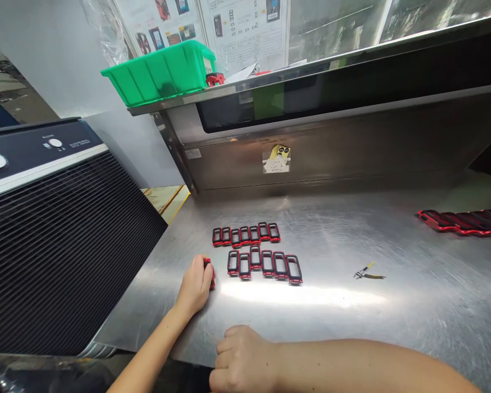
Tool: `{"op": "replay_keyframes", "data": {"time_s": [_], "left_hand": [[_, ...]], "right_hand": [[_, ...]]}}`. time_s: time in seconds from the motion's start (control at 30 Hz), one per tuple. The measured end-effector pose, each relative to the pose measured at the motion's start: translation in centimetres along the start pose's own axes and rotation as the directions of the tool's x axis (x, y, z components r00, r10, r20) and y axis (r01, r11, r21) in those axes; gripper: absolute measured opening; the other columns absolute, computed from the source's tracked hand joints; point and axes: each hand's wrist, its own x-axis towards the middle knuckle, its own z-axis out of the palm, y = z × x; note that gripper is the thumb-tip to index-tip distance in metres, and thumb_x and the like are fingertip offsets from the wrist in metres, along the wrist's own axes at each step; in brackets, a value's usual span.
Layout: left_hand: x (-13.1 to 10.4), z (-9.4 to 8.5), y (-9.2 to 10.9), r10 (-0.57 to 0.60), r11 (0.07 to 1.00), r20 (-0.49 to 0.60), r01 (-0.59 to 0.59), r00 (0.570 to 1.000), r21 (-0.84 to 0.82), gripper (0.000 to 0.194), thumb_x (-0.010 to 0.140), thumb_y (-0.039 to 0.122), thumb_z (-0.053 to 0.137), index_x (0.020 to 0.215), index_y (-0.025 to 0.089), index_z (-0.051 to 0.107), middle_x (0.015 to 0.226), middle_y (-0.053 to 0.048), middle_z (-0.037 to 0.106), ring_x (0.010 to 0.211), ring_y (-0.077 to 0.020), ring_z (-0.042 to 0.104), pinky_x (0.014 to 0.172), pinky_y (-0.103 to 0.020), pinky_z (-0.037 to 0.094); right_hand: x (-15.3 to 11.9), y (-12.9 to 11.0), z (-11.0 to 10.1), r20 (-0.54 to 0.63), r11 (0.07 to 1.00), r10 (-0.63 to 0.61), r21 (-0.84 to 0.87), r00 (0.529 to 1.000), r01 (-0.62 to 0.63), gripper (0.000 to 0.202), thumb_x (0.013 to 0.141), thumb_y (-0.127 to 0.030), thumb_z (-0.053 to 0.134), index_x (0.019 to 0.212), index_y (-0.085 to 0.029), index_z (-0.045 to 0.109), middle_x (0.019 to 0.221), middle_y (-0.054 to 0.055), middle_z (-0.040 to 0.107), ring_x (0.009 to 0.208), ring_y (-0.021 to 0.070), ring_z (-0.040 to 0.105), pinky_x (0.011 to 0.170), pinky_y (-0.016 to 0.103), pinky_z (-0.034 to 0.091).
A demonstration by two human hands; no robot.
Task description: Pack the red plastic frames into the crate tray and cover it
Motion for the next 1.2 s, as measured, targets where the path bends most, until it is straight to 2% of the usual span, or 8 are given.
{"op": "replay_keyframes", "data": {"time_s": [0.13,0.2,0.3,0.4,0.73,1.0,1.1,1.2], "left_hand": [[-1.3,-1.0,1.5,-0.079,0.984,-0.045,0.07,0.996,-0.162,0.024,0.091,0.041,0.026,0.079,0.026,0.04,0.055,0.006,0.045,0.048,-0.0167,0.048,0.05,-0.029,0.042],[-2.5,-1.7,2.8,-0.109,0.966,-0.049,0.094,0.993,-0.241,0.03,0.093,0.046,0.022,0.081,0.026,0.041,0.052,0.008,0.041,0.043,-0.0148,0.042,0.042,-0.026,0.037],[-4.7,-2.5,4.5,-0.127,0.939,-0.056,0.101,0.99,-0.329,0.038,0.094,0.053,0.021,0.081,0.025,0.043,0.051,0.008,0.041,0.042,-0.0141,0.04,0.041,-0.026,0.035],[-6.7,-2.8,5.5,-0.124,0.92,-0.064,0.091,0.99,-0.382,0.043,0.094,0.058,0.023,0.079,0.025,0.047,0.054,0.005,0.045,0.047,-0.015,0.043,0.046,-0.028,0.039],[-8.9,-1.8,5.0,0.065,0.884,-0.078,-0.094,0.995,-0.457,0.04,0.095,0.054,0.028,0.083,0.025,0.053,0.063,0.003,0.048,0.055,-0.0163,0.045,0.054,-0.03,0.039],[-7.8,-2.1,4.7,0.043,0.903,-0.066,-0.068,0.997,-0.425,0.04,0.096,0.052,0.024,0.087,0.025,0.051,0.059,0.005,0.045,0.05,-0.0151,0.042,0.05,-0.029,0.036],[-7.9,-1.9,4.7,0.151,0.919,-0.021,-0.149,0.988,-0.366,0.034,0.092,0.056,0.035,0.088,0.026,0.051,0.062,0.005,0.047,0.052,-0.0148,0.045,0.05,-0.028,0.037],[-8.1,-1.5,4.6,0.219,0.928,0.04,-0.196,0.975,-0.317,0.021,0.091,0.047,0.046,0.093,0.026,0.052,0.067,0.004,0.052,0.056,-0.0147,0.051,0.053,-0.026,0.042]], "right_hand": [[0.3,0.0,-1.3,-0.033,0.996,0.061,0.064,0.998,-0.058,0.058,0.095,-0.056,0.042,0.049,-0.021,0.04,0.036,-0.005,0.037,0.041,0.0115,0.036,0.043,0.028,0.023],[0.7,0.0,-2.6,-0.057,0.972,0.195,0.142,0.979,-0.185,0.053,0.098,-0.045,0.035,0.051,-0.021,0.039,0.039,-0.005,0.038,0.041,0.0114,0.033,0.045,0.028,0.024],[1.5,0.2,-4.8,-0.092,0.863,0.447,0.305,0.89,-0.402,0.054,0.102,-0.039,0.016,0.055,-0.021,0.037,0.043,-0.004,0.037,0.042,0.0118,0.032,0.047,0.029,0.028],[1.8,0.2,-5.8,-0.105,0.764,0.559,0.45,0.823,-0.462,0.053,0.103,-0.041,0.011,0.062,-0.021,0.039,0.049,-0.003,0.042,0.046,0.0113,0.039,0.049,0.026,0.032],[1.7,0.1,-6.0,-0.092,0.76,0.533,0.488,0.841,-0.429,0.056,0.101,-0.046,0.005,0.066,-0.021,0.041,0.052,-0.002,0.044,0.047,0.0122,0.041,0.051,0.026,0.036],[1.5,0.3,-5.6,-0.073,0.794,0.48,0.461,0.874,-0.397,0.059,0.1,-0.047,-0.002,0.06,-0.023,0.033,0.046,-0.003,0.042,0.042,0.012,0.036,0.05,0.029,0.034],[1.6,0.3,-5.6,-0.051,0.772,0.505,0.473,0.861,-0.425,0.059,0.099,-0.048,-0.005,0.061,-0.023,0.032,0.047,-0.002,0.041,0.043,0.0129,0.037,0.05,0.029,0.034],[1.8,0.2,-5.7,-0.076,0.751,0.527,0.508,0.846,-0.422,0.055,0.101,-0.045,0.0,0.06,-0.024,0.031,0.048,-0.002,0.04,0.043,0.013,0.035,0.048,0.029,0.033]]}}
